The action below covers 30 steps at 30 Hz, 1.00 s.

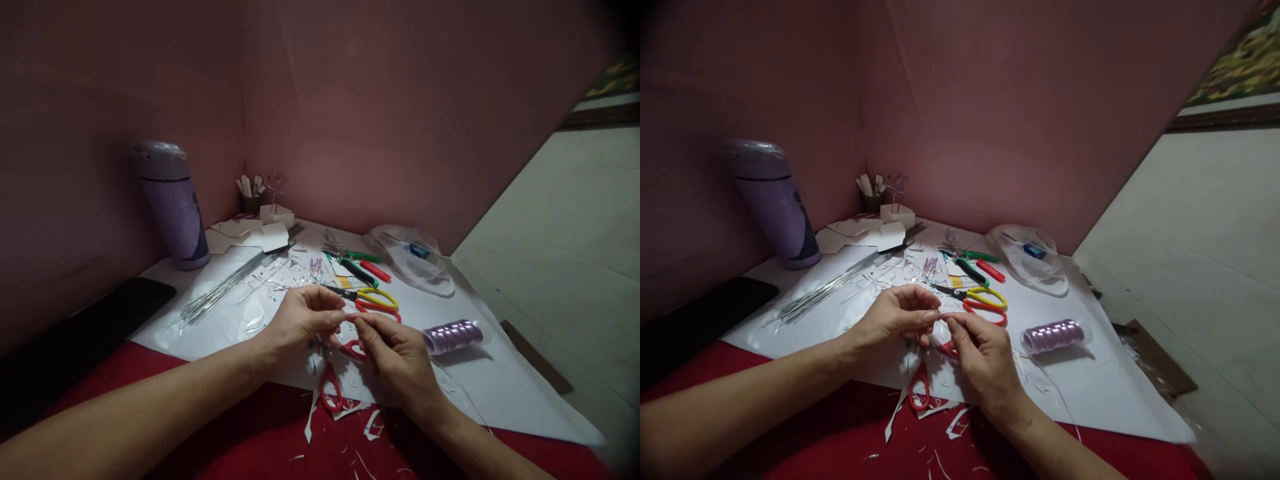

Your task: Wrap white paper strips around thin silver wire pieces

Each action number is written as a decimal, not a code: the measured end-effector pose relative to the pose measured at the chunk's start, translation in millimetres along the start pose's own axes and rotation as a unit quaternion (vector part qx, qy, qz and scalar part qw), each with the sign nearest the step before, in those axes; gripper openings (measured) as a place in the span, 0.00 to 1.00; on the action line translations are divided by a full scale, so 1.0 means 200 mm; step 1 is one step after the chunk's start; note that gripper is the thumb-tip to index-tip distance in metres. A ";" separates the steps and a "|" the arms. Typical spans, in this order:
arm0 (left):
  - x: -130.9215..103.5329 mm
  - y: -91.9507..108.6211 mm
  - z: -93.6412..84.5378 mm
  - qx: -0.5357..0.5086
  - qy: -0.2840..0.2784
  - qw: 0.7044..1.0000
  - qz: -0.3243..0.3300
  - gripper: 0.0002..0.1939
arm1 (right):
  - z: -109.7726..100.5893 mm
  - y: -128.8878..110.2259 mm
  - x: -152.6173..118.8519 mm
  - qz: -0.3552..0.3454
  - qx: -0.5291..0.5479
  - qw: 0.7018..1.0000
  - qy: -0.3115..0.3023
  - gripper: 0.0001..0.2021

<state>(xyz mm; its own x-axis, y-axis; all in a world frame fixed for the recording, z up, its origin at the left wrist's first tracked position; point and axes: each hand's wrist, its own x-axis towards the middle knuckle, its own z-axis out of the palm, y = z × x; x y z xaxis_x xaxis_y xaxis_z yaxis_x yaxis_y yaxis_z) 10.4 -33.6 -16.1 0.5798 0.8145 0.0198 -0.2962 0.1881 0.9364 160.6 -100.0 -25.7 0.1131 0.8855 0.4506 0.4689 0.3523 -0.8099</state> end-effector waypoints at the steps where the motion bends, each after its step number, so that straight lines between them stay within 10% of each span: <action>1: 0.00 0.01 0.00 0.018 -0.005 1.000 0.013 0.10 | 0.00 0.00 0.00 0.032 0.030 0.999 -0.008 0.08; 11: -0.01 0.06 -0.03 0.348 -0.037 0.905 0.240 0.09 | -0.01 0.03 0.00 0.186 0.216 0.956 -0.070 0.13; 22: -0.03 0.09 -0.07 0.392 -0.131 0.887 0.204 0.16 | -0.05 0.05 0.01 0.245 0.204 0.940 -0.120 0.10; 30: -0.02 0.06 -0.07 0.598 -0.187 0.684 0.374 0.09 | -0.07 0.00 0.02 0.242 0.179 0.945 -0.128 0.10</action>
<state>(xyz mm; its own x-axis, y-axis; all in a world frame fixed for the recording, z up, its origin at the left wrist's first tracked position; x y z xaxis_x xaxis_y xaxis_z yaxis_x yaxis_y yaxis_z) -6.2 -25.9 -9.0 0.8249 0.1984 0.5294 0.0873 -0.9698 0.2276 174.3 -100.6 -19.0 0.0015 0.9974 -0.0726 0.0841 -0.0725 -0.9938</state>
